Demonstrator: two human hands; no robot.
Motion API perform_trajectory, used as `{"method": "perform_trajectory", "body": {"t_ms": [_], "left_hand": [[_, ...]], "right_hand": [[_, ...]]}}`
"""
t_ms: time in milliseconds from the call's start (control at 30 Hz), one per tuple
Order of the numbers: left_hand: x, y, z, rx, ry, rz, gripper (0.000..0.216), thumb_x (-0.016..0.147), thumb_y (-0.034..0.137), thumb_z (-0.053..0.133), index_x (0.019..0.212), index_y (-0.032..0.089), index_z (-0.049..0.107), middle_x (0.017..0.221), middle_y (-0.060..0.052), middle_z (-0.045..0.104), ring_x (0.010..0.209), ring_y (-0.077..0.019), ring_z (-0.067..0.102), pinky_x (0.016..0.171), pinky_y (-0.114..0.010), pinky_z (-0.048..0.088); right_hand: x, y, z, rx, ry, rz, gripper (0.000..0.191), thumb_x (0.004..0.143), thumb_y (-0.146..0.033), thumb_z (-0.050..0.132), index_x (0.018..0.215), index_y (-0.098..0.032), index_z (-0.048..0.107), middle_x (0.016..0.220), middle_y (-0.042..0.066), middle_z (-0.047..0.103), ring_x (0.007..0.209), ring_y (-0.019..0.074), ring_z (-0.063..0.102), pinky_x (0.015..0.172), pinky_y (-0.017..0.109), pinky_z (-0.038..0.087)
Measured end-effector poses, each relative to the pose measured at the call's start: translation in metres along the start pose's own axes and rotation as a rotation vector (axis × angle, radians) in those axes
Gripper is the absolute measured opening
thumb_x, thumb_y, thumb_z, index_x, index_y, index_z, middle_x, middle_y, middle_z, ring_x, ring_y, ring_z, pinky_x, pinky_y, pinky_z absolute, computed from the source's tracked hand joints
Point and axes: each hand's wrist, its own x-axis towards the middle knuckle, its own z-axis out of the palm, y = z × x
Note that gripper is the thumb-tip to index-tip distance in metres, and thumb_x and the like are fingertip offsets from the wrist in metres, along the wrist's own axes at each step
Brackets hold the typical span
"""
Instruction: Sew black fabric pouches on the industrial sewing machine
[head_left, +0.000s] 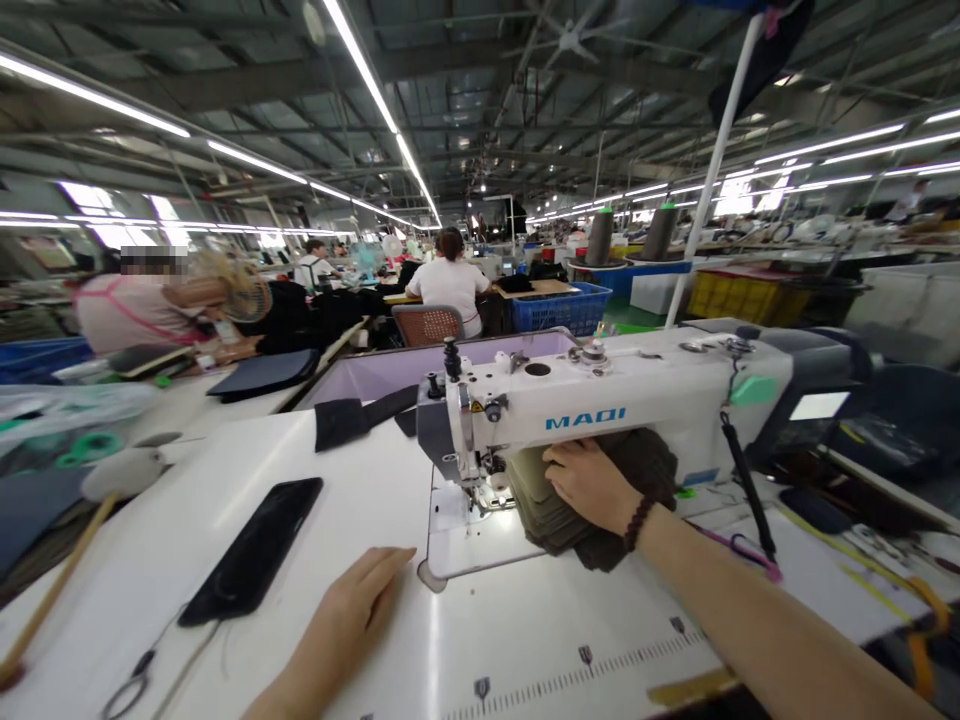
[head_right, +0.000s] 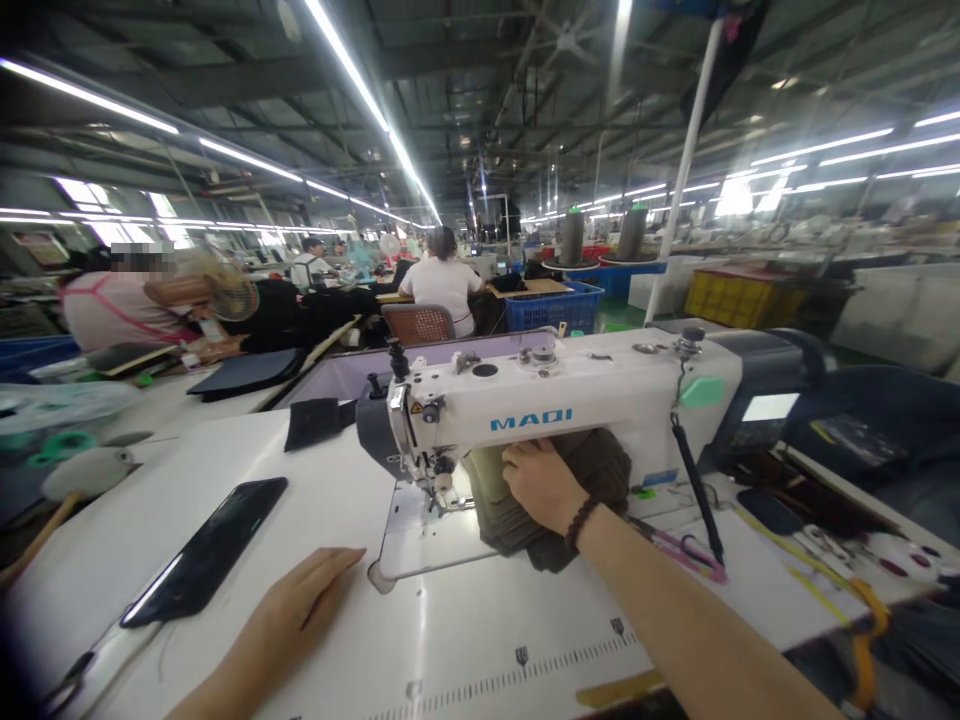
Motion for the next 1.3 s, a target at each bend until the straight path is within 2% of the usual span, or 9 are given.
{"method": "perform_trajectory", "body": {"t_ms": [167,333,633,800,933,1133,1300], "left_hand": [[0.003,0.003,0.004,0.048,0.025,-0.003,0.027,0.088,0.021,0.033,0.103,0.017,0.055,0.094,-0.007,0.060,0.084,-0.0151,0.060,0.074,-0.023,0.051],[0.004,0.006,0.005,0.106,0.036,-0.035,0.028,0.088,0.022,0.032,0.101,0.017,0.056,0.093,-0.007,0.061,0.084,-0.0154,0.059,0.076,-0.024,0.051],[0.009,0.014,-0.001,0.146,0.025,-0.070,0.029,0.087,0.019,0.032,0.101,0.015,0.057,0.091,-0.007,0.062,0.083,-0.0162,0.060,0.077,-0.027,0.051],[0.011,0.017,-0.004,0.146,-0.016,-0.093,0.030,0.086,0.018,0.032,0.101,0.014,0.057,0.092,-0.008,0.062,0.083,-0.0167,0.060,0.076,-0.029,0.052],[0.009,0.016,-0.002,0.134,0.003,-0.100,0.029,0.086,0.018,0.032,0.101,0.014,0.057,0.092,-0.008,0.062,0.083,-0.0168,0.060,0.077,-0.029,0.052],[0.007,0.015,-0.001,0.101,0.008,-0.096,0.030,0.086,0.016,0.032,0.102,0.014,0.056,0.091,-0.008,0.061,0.084,-0.0164,0.059,0.076,-0.029,0.052],[0.006,0.015,-0.002,0.077,0.004,-0.071,0.029,0.087,0.016,0.031,0.103,0.014,0.056,0.092,-0.008,0.061,0.082,-0.0163,0.059,0.075,-0.029,0.052]], "right_hand": [[-0.002,0.002,0.000,-0.051,-0.009,-0.073,0.016,0.082,-0.009,0.045,0.082,-0.016,0.060,0.095,0.006,0.057,0.095,0.0197,0.046,0.091,0.038,0.027],[-0.001,0.001,-0.001,-0.081,-0.033,-0.122,0.021,0.082,-0.005,0.042,0.078,-0.013,0.061,0.089,0.009,0.058,0.092,0.0227,0.047,0.089,0.039,0.029],[0.004,0.010,-0.011,0.013,-0.056,-0.032,0.020,0.087,-0.011,0.040,0.085,-0.016,0.059,0.085,0.005,0.060,0.084,0.0159,0.054,0.080,0.027,0.038],[0.006,0.015,-0.009,0.054,-0.068,-0.010,0.022,0.084,-0.006,0.042,0.089,-0.016,0.061,0.085,0.004,0.063,0.082,0.0155,0.057,0.080,0.026,0.040],[0.003,0.016,-0.009,0.066,-0.037,-0.022,0.023,0.085,-0.007,0.041,0.087,-0.017,0.062,0.082,0.004,0.062,0.080,0.0169,0.057,0.076,0.027,0.042],[-0.016,0.012,-0.023,0.070,0.003,-0.047,0.021,0.085,-0.010,0.044,0.079,-0.019,0.062,0.077,0.005,0.058,0.078,0.0198,0.054,0.078,0.033,0.039],[-0.055,-0.008,-0.037,0.115,-0.020,-0.021,0.015,0.081,-0.011,0.051,0.072,-0.020,0.059,0.069,0.002,0.056,0.067,0.0177,0.053,0.062,0.030,0.040]]}}
